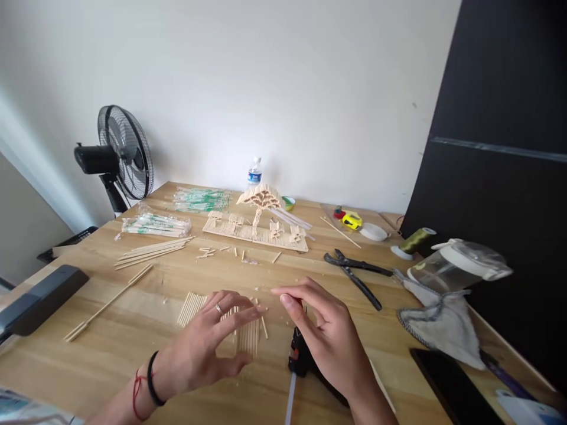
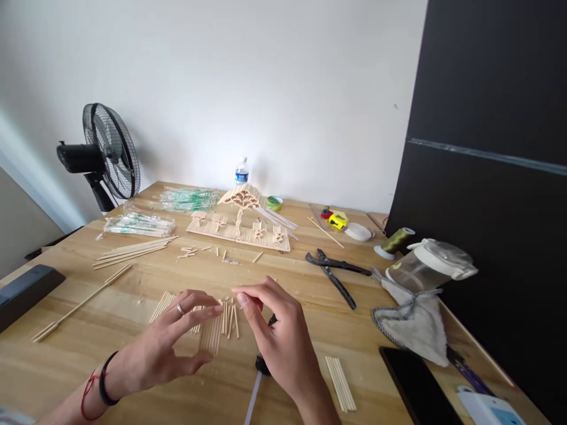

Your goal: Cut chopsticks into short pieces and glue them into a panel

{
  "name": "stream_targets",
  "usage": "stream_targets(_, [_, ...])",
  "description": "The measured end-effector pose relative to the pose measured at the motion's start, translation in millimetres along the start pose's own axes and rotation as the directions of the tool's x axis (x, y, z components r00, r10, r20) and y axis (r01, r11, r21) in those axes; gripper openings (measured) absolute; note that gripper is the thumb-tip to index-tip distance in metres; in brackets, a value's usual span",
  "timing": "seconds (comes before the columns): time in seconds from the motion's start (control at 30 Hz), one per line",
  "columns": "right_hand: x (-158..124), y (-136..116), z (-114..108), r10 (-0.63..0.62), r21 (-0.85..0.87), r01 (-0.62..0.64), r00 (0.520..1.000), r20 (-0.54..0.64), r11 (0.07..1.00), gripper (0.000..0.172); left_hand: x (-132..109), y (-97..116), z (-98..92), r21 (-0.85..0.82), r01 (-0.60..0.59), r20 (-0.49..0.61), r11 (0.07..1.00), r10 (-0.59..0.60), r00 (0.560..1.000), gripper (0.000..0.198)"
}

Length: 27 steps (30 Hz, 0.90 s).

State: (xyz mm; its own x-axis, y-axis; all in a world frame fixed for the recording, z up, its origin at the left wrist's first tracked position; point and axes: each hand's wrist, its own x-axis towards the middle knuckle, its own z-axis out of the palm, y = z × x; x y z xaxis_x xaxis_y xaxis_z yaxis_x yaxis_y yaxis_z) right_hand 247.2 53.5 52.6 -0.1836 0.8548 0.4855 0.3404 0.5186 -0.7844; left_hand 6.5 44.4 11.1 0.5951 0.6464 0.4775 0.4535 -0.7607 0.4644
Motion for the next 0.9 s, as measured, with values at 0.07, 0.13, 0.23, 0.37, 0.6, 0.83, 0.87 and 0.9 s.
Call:
stream_targets(0.07, [8.5,2.7,0.4,-0.023,0.063,0.028,0.997,-0.074,0.998,0.018,22.4,-6.5,2.0,-0.002,-0.071,-0.002,0.997,0.071,0.997,0.080])
stream_targets(0.13, [11.7,7.0,3.2,-0.029,0.114,0.042,0.993,-0.110,0.993,0.020,37.0,-14.5,4.7,-0.005,-0.127,0.015,0.992,0.127,0.992,0.082])
stream_targets(0.23, [10.3,13.8,8.8,-0.019,0.160,0.032,0.997,-0.080,0.987,0.023,43.5,-26.7,8.2,-0.009,-0.159,0.053,0.987,0.159,0.986,0.084])
stream_targets(0.37, [2.1,19.5,17.3,0.043,0.208,-0.044,0.999,0.012,0.977,0.017,36.4,-34.8,8.8,-0.041,-0.123,0.079,0.992,0.126,0.989,0.081])
stream_targets(0.6, [-17.9,14.9,33.7,0.396,0.404,-0.379,0.917,0.044,0.833,0.021,29.4,-30.8,11.9,-0.105,-0.102,0.097,0.989,0.112,0.989,0.085])
stream_targets(0.83, [-15.5,12.9,38.0,0.408,0.479,-0.384,0.911,0.057,0.790,0.019,29.7,-29.9,20.8,-0.096,-0.100,0.088,0.990,0.108,0.990,0.079])
stream_targets(0.87, [-15.6,12.9,38.7,0.404,0.476,-0.380,0.913,0.056,0.793,0.020,30.1,-29.3,21.2,-0.097,-0.102,0.082,0.990,0.110,0.991,0.078])
stream_targets(0.9, [-15.8,12.8,39.5,0.401,0.478,-0.376,0.914,0.054,0.794,0.021,30.4,-28.7,21.3,-0.102,-0.106,0.074,0.989,0.114,0.991,0.077])
